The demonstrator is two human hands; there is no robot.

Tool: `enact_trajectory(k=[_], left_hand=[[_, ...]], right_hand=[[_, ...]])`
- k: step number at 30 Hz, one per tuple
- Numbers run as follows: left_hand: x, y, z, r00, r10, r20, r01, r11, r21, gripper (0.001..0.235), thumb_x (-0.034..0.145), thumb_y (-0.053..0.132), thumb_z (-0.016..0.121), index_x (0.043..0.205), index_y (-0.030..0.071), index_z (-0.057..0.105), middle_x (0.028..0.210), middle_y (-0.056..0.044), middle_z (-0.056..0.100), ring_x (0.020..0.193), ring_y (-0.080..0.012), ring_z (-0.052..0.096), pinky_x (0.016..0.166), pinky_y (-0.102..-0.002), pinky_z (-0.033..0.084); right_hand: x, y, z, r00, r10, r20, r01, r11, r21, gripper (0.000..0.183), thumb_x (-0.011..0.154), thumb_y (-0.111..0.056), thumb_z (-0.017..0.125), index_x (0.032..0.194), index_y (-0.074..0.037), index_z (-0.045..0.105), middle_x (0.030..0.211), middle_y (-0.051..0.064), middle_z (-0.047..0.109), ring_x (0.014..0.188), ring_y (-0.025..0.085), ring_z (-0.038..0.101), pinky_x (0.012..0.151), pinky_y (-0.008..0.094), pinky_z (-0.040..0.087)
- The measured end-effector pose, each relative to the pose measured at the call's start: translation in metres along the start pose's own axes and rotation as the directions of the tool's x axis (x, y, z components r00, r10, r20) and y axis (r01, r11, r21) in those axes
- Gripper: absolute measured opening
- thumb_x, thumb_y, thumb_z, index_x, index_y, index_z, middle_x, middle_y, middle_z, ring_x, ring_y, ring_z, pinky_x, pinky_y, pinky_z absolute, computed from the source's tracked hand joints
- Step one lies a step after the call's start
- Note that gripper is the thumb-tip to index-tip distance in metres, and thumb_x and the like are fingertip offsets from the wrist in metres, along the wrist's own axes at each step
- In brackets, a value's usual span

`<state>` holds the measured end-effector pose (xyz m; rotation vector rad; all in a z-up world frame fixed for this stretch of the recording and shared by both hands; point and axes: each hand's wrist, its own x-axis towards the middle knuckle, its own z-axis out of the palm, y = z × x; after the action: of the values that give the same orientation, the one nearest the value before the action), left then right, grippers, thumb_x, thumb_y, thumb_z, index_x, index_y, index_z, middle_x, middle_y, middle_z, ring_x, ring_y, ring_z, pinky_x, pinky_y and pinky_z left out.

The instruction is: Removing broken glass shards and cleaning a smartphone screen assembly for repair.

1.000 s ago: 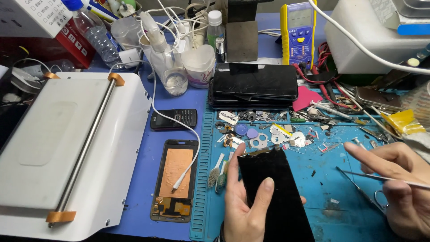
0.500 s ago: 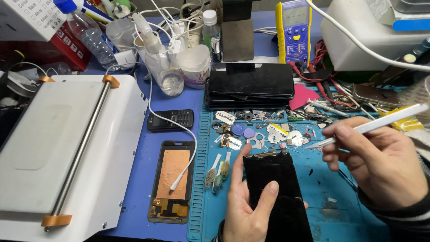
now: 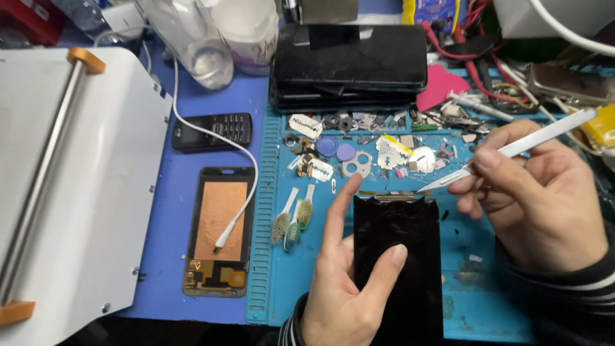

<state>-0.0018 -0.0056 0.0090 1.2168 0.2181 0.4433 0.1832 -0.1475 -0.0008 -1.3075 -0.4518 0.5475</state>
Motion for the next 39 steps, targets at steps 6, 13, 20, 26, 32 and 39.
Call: enact_trajectory(k=[6,13,20,26,32,39], left_hand=[[0.001,0.003,-0.002,1.000,0.001,0.030,0.000,0.999,-0.048,0.075,0.094,-0.007,0.048,0.159,0.001,0.012,0.126,-0.026,0.065,0.100,-0.0258,0.068,0.090,-0.034,0.056],[0.002,0.005,-0.004,0.995,0.066,0.072,-0.069,0.997,0.038,0.069,0.093,-0.003,0.045,0.154,-0.005,0.015,0.139,-0.032,0.056,0.124,-0.0351,0.063,0.107,-0.042,0.050],[0.001,0.005,-0.009,0.989,-0.095,0.115,0.108,0.988,-0.109,0.075,0.093,-0.003,0.044,0.161,-0.004,0.012,0.119,-0.024,0.062,0.089,-0.0174,0.059,0.084,-0.031,0.051],[0.003,0.003,-0.010,0.984,-0.104,0.145,0.127,0.979,-0.161,0.076,0.094,-0.001,0.042,0.161,-0.006,0.005,0.116,-0.028,0.060,0.085,-0.0225,0.061,0.082,-0.037,0.054],[0.003,0.001,-0.011,0.990,-0.075,0.123,0.083,0.995,-0.060,0.076,0.094,-0.002,0.044,0.160,-0.010,0.008,0.105,-0.021,0.062,0.077,-0.0154,0.056,0.076,-0.028,0.049],[0.002,0.002,-0.011,0.986,-0.083,0.147,0.100,0.989,-0.108,0.076,0.094,-0.002,0.042,0.161,-0.009,0.005,0.104,-0.024,0.062,0.075,-0.0222,0.062,0.072,-0.032,0.053]], right_hand=[[-0.003,0.004,0.001,0.999,0.043,0.008,-0.043,0.999,-0.016,0.011,0.107,-0.011,0.058,0.115,-0.005,0.058,0.083,0.012,0.071,0.061,0.013,0.066,0.054,0.018,0.055],[-0.003,0.017,-0.010,0.994,-0.096,0.049,0.105,0.965,-0.240,0.035,0.117,-0.047,0.045,0.128,-0.014,0.047,0.093,0.008,0.066,0.067,0.009,0.066,0.049,0.015,0.054],[-0.005,0.018,-0.014,1.000,-0.027,0.013,0.030,0.903,-0.429,0.020,0.123,-0.022,0.031,0.138,-0.009,0.033,0.094,0.015,0.063,0.069,0.018,0.056,0.069,0.024,0.051],[-0.005,0.018,-0.015,0.999,0.018,0.028,0.001,0.822,-0.569,0.043,0.117,-0.039,0.021,0.131,0.000,0.033,0.104,0.026,0.059,0.086,0.032,0.062,0.085,0.040,0.061],[-0.002,0.018,-0.010,0.996,0.006,0.088,0.035,0.893,-0.449,0.026,0.115,-0.021,0.033,0.125,0.002,0.039,0.117,0.017,0.047,0.115,0.030,0.061,0.096,0.040,0.059],[-0.003,0.016,-0.001,0.998,0.066,-0.012,-0.063,0.860,-0.507,0.025,0.111,-0.016,0.044,0.131,-0.003,0.039,0.091,0.018,0.059,0.075,0.019,0.053,0.070,0.033,0.050]])
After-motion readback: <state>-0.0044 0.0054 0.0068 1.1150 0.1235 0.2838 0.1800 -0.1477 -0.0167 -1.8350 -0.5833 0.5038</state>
